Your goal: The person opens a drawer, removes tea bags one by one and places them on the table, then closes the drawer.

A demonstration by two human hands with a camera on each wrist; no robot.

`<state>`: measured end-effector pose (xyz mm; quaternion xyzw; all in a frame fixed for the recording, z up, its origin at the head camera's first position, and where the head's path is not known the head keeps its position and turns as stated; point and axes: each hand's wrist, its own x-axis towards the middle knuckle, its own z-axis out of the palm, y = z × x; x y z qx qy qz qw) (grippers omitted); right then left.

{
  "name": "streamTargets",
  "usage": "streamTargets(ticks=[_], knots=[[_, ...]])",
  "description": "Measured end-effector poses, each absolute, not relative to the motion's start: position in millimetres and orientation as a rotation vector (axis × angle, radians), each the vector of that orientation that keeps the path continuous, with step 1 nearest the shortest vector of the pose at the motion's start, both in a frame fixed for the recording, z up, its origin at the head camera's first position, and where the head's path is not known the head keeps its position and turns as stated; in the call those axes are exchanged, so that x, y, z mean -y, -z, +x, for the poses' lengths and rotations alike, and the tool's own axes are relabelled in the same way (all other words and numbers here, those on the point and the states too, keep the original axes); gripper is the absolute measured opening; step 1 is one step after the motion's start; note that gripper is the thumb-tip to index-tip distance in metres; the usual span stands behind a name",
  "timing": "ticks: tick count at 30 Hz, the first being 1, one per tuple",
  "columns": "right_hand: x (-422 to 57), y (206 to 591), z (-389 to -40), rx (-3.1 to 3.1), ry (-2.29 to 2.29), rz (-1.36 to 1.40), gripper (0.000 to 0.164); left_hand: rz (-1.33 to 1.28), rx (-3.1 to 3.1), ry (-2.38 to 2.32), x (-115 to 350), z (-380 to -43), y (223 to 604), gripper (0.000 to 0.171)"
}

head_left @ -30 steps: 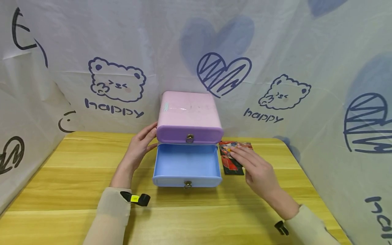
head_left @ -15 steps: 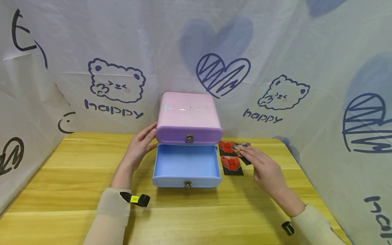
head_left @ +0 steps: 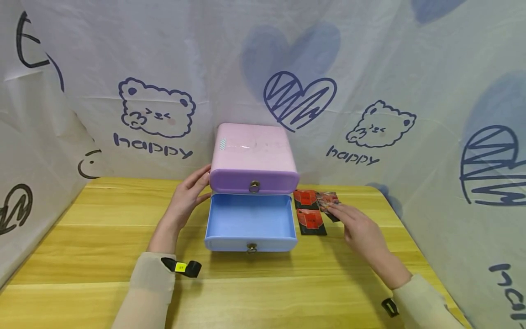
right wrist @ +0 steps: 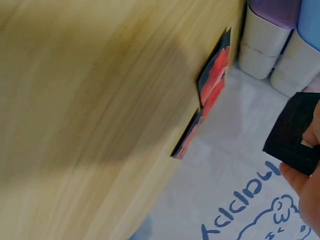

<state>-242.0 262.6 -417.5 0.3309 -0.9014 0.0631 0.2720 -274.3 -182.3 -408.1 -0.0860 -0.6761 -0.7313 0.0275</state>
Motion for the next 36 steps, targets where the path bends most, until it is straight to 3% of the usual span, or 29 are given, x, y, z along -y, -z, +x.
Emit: streamTargets(ticks=[14, 24, 36], knots=[[-280, 437, -247, 2.76, -0.126, 0.78, 0.065, -0.28, 2.072, 2.269, 182, -275, 408, 0.052], [-288, 448, -251, 2.874, -0.143, 0.727, 0.05, -0.274, 2.08, 2.267, 183, -276, 410, 0.052], [-294, 455, -255, 2.893, -0.168, 0.793, 0.061, -0.249, 2.09, 2.261, 183, -274, 407, 0.052]])
